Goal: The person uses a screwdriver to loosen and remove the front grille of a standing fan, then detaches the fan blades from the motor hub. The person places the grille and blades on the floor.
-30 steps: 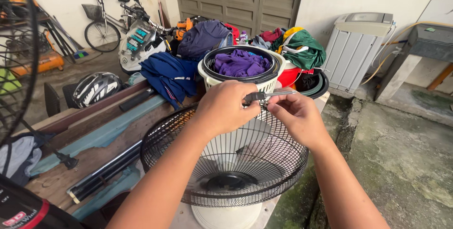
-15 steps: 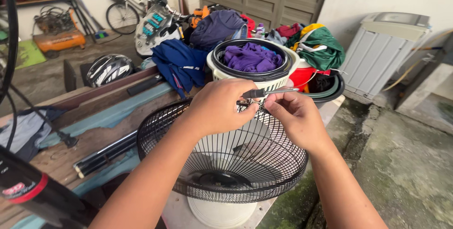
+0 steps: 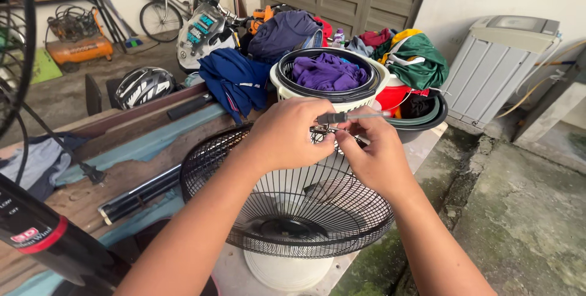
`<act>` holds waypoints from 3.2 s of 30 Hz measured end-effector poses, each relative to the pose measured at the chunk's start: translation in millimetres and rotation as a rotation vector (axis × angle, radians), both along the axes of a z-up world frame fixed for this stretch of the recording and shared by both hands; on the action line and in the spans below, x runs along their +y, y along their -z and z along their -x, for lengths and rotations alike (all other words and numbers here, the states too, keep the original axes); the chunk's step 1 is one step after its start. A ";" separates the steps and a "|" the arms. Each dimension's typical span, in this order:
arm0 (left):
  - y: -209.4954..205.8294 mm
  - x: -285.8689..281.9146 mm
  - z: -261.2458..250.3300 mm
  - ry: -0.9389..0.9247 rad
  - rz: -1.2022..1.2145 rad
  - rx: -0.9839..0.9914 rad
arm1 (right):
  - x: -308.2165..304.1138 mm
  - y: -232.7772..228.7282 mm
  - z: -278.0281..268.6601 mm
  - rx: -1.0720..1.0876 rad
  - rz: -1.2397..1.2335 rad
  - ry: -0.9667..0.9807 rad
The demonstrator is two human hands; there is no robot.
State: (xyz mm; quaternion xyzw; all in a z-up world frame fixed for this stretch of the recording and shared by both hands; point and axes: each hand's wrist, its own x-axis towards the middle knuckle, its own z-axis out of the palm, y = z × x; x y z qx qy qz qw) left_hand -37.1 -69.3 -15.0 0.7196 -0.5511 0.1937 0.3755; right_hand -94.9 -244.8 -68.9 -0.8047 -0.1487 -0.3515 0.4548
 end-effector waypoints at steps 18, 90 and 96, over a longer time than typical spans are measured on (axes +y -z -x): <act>4.1 3.1 -8.4 -0.119 -0.067 0.009 | 5.8 -5.0 2.6 -0.070 0.236 0.142; 257.5 179.4 136.8 -0.963 0.167 0.742 | 82.3 107.6 74.1 -0.178 0.527 0.531; 318.7 189.1 146.4 -0.915 0.020 0.874 | 102.7 144.1 102.5 -0.230 0.455 0.452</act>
